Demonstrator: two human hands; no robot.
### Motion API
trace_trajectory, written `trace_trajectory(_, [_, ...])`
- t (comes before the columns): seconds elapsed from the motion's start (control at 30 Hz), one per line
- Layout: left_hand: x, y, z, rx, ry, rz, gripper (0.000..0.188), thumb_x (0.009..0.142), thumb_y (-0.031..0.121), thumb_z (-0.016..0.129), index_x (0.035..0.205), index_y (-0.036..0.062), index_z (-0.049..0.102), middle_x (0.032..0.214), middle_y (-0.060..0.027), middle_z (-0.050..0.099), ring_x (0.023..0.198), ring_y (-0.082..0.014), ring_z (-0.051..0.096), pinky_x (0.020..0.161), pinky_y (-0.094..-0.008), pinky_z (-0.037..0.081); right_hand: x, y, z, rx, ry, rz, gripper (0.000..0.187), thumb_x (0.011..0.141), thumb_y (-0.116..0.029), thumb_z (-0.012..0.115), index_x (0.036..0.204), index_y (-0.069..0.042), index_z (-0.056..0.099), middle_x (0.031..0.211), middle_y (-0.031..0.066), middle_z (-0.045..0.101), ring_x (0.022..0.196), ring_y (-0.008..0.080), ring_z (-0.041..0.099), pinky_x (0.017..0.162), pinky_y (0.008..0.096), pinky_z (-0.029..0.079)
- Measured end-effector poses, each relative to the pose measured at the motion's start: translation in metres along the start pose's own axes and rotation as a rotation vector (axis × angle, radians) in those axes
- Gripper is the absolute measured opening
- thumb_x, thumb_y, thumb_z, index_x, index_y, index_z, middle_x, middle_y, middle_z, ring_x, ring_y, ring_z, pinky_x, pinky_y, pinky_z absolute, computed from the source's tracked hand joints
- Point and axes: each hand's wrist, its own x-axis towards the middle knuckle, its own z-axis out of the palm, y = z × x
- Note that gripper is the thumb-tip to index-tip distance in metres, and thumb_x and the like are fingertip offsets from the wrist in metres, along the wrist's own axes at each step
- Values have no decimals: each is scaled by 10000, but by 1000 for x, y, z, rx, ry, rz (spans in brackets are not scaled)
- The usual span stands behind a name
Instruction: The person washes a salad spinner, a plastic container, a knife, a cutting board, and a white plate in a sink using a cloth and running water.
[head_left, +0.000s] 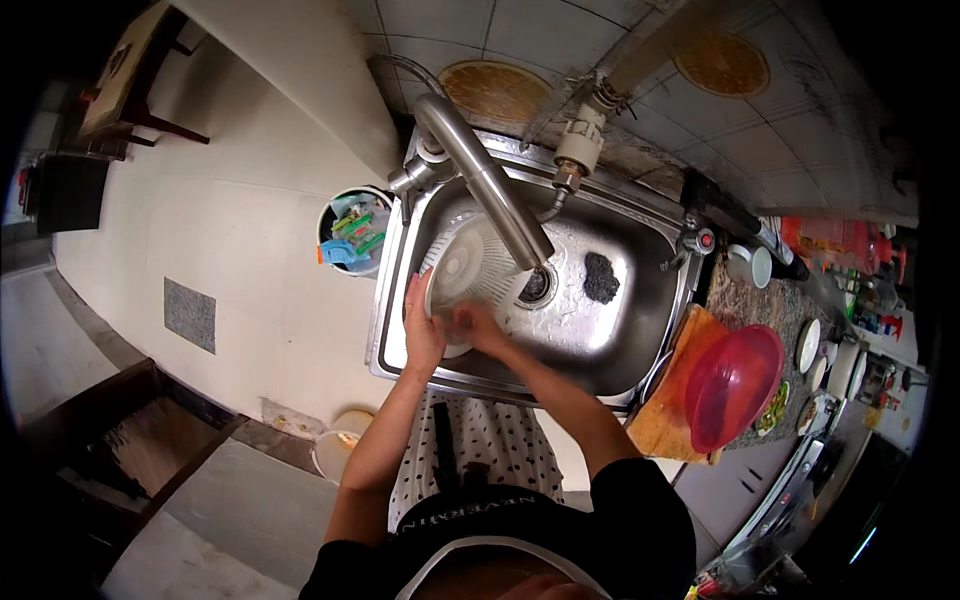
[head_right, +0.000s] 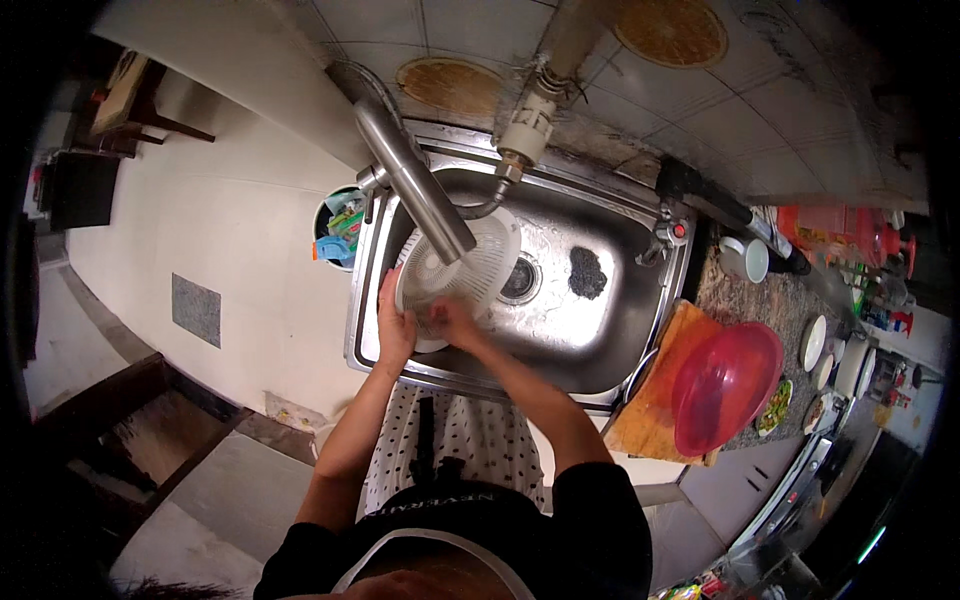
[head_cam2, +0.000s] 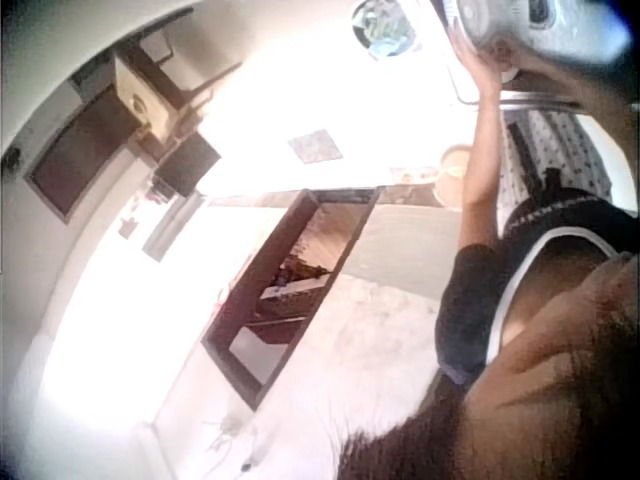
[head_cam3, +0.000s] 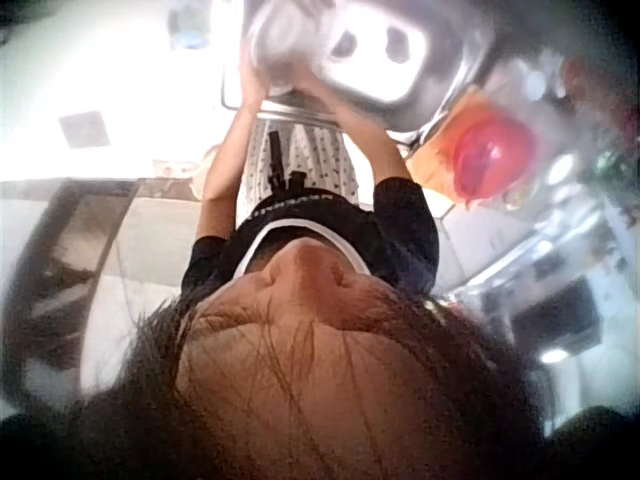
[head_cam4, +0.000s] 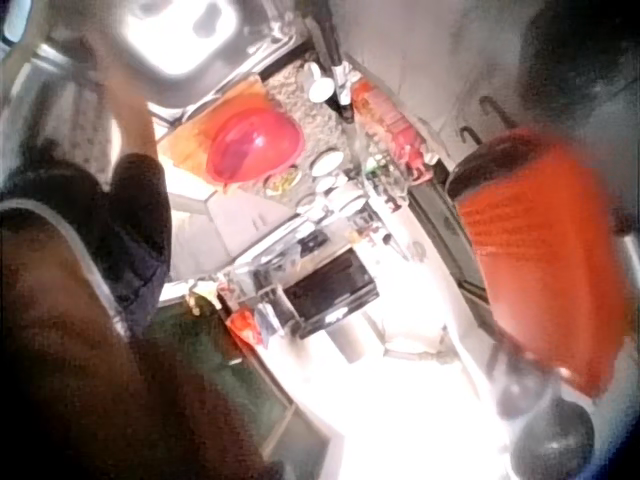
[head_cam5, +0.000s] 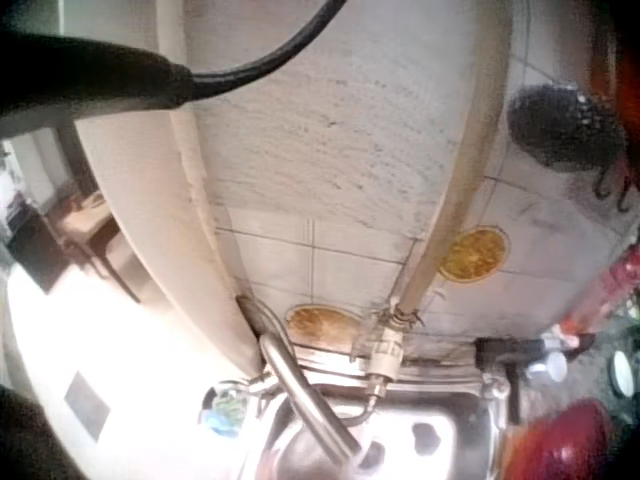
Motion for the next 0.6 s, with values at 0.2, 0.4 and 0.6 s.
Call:
trace_trajectory(0.2, [-2,-8,5,-24,40,-18,718,570,-178,350,1252,45,334,1241,-169,373,1193,-325,310,1016,-359,210,68,-81,-13,-384,510,-386,203,618,6,553,810,-52,522,799,83,499,754,254,494,681,316,402])
trace_trajectory(0.4, [-2,-1,4,-42,10,34,688,601,-181,357,1256,26,310,1251,-162,363,1190,-310,324,1016,-351,219,72,0,-54,-752,666,-281,211,694,-75,511,903,-53,534,884,139,490,829,307,485,736,391,388])
trace_trajectory(0.6, [1,-4,9,23,62,-34,529,730,-98,400,1235,57,370,1244,-204,371,1184,-339,324,984,-350,263,35,9,25,168,93,351,393,819,-289,442,1116,-33,451,1067,110,502,937,223,493,795,295,392])
